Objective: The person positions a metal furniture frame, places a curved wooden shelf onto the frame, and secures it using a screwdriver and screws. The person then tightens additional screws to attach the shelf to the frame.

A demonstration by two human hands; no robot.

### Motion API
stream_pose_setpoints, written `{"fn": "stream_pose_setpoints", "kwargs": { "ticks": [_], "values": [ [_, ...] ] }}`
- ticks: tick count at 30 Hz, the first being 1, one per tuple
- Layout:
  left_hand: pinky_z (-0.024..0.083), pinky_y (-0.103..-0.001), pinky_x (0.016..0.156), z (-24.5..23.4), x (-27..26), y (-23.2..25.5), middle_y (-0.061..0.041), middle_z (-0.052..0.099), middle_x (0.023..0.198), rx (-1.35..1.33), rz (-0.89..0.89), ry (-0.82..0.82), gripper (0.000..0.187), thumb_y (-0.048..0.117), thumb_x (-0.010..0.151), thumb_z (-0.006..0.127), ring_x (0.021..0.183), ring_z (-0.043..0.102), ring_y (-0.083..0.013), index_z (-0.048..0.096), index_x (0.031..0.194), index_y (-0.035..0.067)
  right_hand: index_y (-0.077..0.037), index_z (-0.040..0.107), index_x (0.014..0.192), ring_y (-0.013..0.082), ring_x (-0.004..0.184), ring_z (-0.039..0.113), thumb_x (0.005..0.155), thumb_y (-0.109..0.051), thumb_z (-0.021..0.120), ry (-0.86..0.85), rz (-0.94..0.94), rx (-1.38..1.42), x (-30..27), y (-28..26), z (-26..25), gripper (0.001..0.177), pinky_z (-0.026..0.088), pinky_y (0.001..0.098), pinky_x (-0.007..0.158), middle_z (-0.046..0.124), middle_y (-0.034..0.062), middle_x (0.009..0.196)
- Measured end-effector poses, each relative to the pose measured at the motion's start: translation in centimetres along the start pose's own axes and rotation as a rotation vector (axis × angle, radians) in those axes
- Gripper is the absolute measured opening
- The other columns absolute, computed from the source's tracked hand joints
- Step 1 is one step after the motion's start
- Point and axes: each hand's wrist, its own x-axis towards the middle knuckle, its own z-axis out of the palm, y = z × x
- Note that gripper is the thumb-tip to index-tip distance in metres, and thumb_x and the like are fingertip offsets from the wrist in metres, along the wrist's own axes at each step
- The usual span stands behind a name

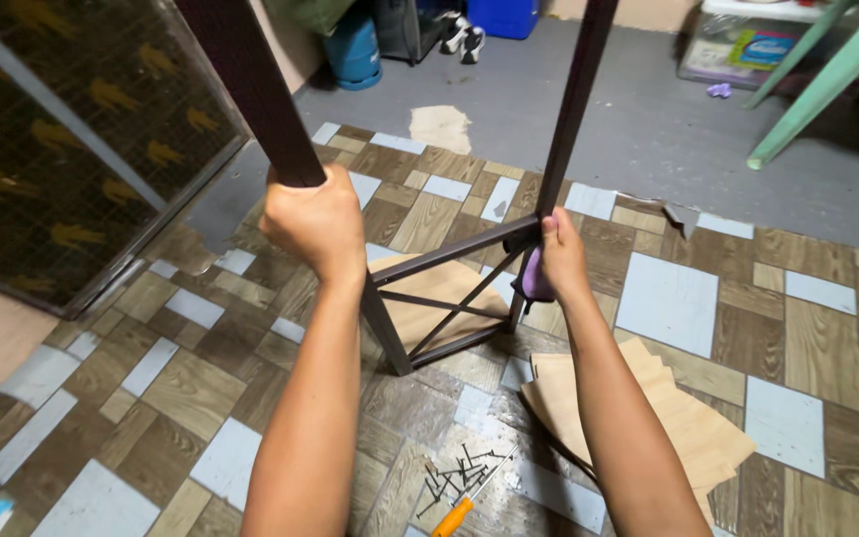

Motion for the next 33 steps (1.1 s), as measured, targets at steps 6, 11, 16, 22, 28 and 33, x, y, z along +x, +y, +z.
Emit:
{"fn": "stream_pose_setpoints", "kwargs": {
  "ticks": [6, 11, 16, 22, 28, 33],
  "values": [
    [0.056, -0.043, 0.064, 0.6, -0.2, 0.5, -0.015, 0.071, 0.066, 0.029, -0.039, 0.004, 0.012, 0.013, 0.074, 0.074, 0.064, 0.074, -0.0319, 0.07, 0.078, 0.003, -0.007, 0.061, 0.116, 0.016, 0.09, 0.06, 0.111, -0.034, 0.05, 0.005, -0.016, 0.057, 0.2, 0.5, -0.3, 0.03, 0.05, 0.0334, 0.082, 0.067, 0.0074, 0.094],
    [0.058, -0.041, 0.066, -0.5, -0.4, 0.8, -0.014, 0.072, 0.066, 0.053, -0.094, -0.051, 0.024, 0.025, 0.076, 0.08, 0.066, 0.076, -0.0288, 0.07, 0.077, 0.004, -0.006, 0.063, 0.119, 0.0152, 0.093, 0.059, 0.112, -0.033, 0.052, 0.01, 0.011, 0.161, -0.6, 0.1, -0.3, 0.03, 0.05, 0.0317, 0.085, 0.067, 0.0058, 0.098],
    [0.056, -0.04, 0.064, -2.7, 0.5, 1.2, -0.011, 0.071, 0.07, 0.047, -0.147, -0.271, 0.041, 0.037, 0.074, 0.087, 0.064, 0.072, -0.0267, 0.065, 0.081, 0.003, -0.006, 0.064, 0.12, 0.0158, 0.098, 0.062, 0.11, -0.028, 0.056, 0.026, 0.037, 0.137, -0.9, -0.9, -0.7, 0.025, 0.05, 0.0314, 0.089, 0.071, 0.0073, 0.104],
    [0.057, -0.037, 0.071, -6.2, 1.7, 0.6, -0.008, 0.073, 0.079, -0.067, -0.065, -0.514, 0.049, 0.045, 0.078, 0.088, 0.074, 0.074, -0.0249, 0.064, 0.093, 0.005, -0.004, 0.064, 0.125, 0.0221, 0.106, 0.065, 0.104, -0.019, 0.063, 0.097, -0.117, -0.041, -3.1, -0.7, -1.2, 0.025, 0.05, 0.0367, 0.093, 0.071, 0.0136, 0.113],
    [0.057, -0.038, 0.078, -7.6, 2.5, -0.8, -0.005, 0.075, 0.091, -0.209, 0.025, -0.527, 0.054, 0.043, 0.08, 0.089, 0.084, 0.074, -0.0233, 0.062, 0.109, 0.006, -0.006, 0.068, 0.113, 0.0216, 0.095, 0.066, 0.104, -0.026, 0.059, 0.219, 0.146, 0.021, -7.5, 1.0, 1.2, 0.024, 0.052, 0.0359, 0.087, 0.071, 0.0111, 0.103],
    [0.053, -0.039, 0.083, -11.9, -3.0, -7.8, -0.009, 0.063, 0.1, -0.24, 0.234, -0.3, 0.039, 0.027, 0.096, 0.084, 0.087, 0.064, -0.0284, 0.056, 0.114, 0.007, -0.001, 0.064, 0.103, 0.0207, 0.092, 0.055, 0.107, -0.029, 0.061, 0.104, 0.351, 0.366, -15.1, 1.8, 8.8, 0.028, 0.048, 0.0347, 0.083, 0.061, 0.0105, 0.1]
  ]
}}
